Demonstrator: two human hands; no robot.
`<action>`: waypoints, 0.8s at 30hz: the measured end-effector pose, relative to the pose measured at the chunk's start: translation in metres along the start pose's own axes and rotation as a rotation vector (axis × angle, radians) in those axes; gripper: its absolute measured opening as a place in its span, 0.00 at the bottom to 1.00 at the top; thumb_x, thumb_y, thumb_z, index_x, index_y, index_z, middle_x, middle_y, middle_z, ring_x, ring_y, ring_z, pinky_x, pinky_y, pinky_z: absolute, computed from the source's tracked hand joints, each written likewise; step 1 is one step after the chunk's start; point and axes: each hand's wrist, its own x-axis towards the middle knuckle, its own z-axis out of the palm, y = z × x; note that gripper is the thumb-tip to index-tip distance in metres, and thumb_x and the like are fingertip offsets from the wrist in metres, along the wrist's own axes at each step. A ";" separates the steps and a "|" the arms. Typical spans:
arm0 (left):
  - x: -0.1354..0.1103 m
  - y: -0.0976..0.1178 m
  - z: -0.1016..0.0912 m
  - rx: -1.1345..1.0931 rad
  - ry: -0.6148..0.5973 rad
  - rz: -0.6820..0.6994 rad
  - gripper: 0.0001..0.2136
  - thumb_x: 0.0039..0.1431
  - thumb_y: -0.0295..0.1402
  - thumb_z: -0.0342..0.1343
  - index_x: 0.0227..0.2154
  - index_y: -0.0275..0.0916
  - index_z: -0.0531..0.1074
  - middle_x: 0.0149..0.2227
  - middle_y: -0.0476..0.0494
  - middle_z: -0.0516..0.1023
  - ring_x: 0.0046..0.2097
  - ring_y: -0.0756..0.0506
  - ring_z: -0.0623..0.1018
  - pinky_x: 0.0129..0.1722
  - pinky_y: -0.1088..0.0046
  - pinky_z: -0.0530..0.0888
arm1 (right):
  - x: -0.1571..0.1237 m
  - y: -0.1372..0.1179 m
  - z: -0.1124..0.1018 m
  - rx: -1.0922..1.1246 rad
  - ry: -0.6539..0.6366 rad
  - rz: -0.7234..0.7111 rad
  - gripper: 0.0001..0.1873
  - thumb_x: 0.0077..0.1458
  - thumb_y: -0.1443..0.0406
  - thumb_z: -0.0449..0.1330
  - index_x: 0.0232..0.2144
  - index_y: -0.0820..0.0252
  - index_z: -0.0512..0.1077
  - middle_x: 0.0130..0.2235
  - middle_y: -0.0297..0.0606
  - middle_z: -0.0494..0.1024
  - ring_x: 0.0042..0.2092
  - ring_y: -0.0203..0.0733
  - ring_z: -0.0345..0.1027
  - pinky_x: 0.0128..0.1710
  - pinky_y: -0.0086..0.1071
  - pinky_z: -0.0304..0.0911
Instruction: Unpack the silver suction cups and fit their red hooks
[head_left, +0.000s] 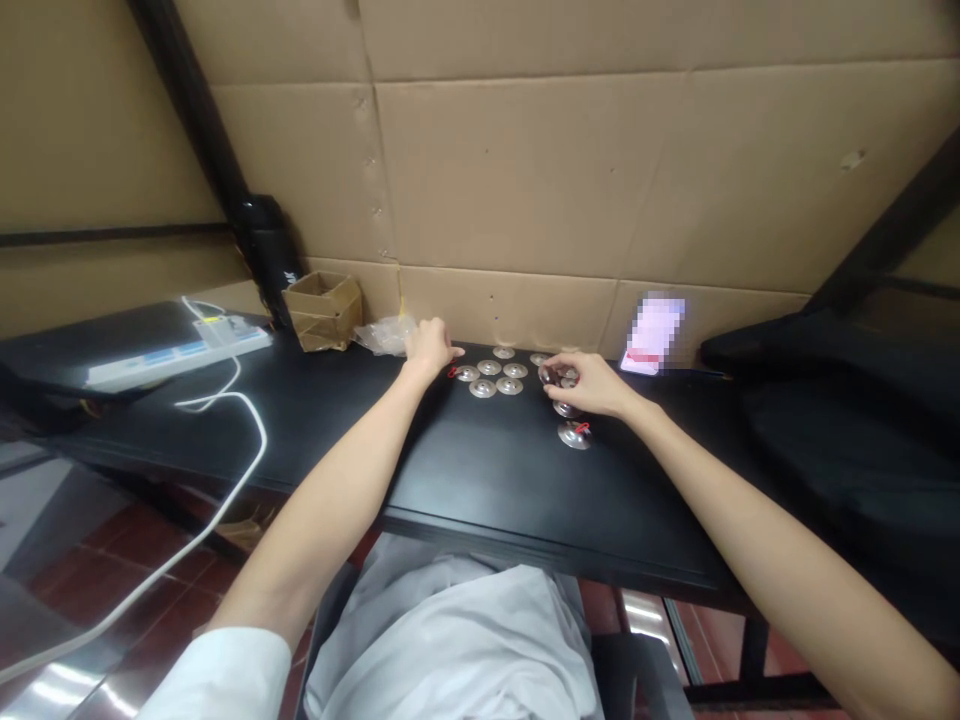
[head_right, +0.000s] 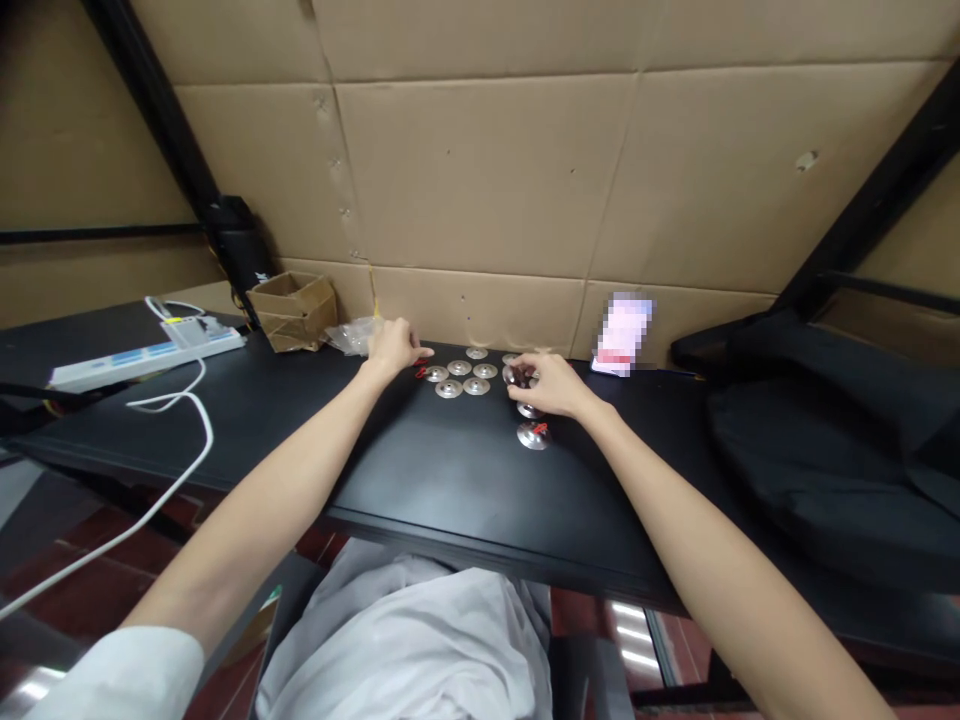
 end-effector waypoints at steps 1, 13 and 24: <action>-0.001 0.001 -0.001 0.034 0.001 -0.015 0.13 0.58 0.41 0.73 0.37 0.37 0.82 0.44 0.31 0.84 0.52 0.33 0.83 0.52 0.60 0.77 | 0.000 0.000 0.002 -0.023 -0.039 -0.018 0.19 0.54 0.59 0.69 0.48 0.55 0.85 0.47 0.41 0.88 0.48 0.52 0.82 0.53 0.42 0.73; 0.008 -0.008 0.000 -0.112 -0.220 0.236 0.09 0.51 0.22 0.69 0.34 0.39 0.85 0.38 0.43 0.86 0.41 0.43 0.83 0.45 0.70 0.77 | -0.005 0.011 -0.052 0.119 -0.457 0.142 0.27 0.53 0.43 0.70 0.46 0.54 0.88 0.35 0.38 0.87 0.30 0.44 0.74 0.31 0.36 0.66; -0.022 0.051 0.024 -0.300 -0.213 0.635 0.06 0.57 0.28 0.66 0.36 0.42 0.85 0.40 0.44 0.86 0.40 0.44 0.81 0.44 0.68 0.74 | -0.003 0.002 -0.039 0.276 -0.270 0.083 0.26 0.52 0.41 0.71 0.35 0.57 0.83 0.36 0.43 0.86 0.37 0.48 0.79 0.40 0.39 0.72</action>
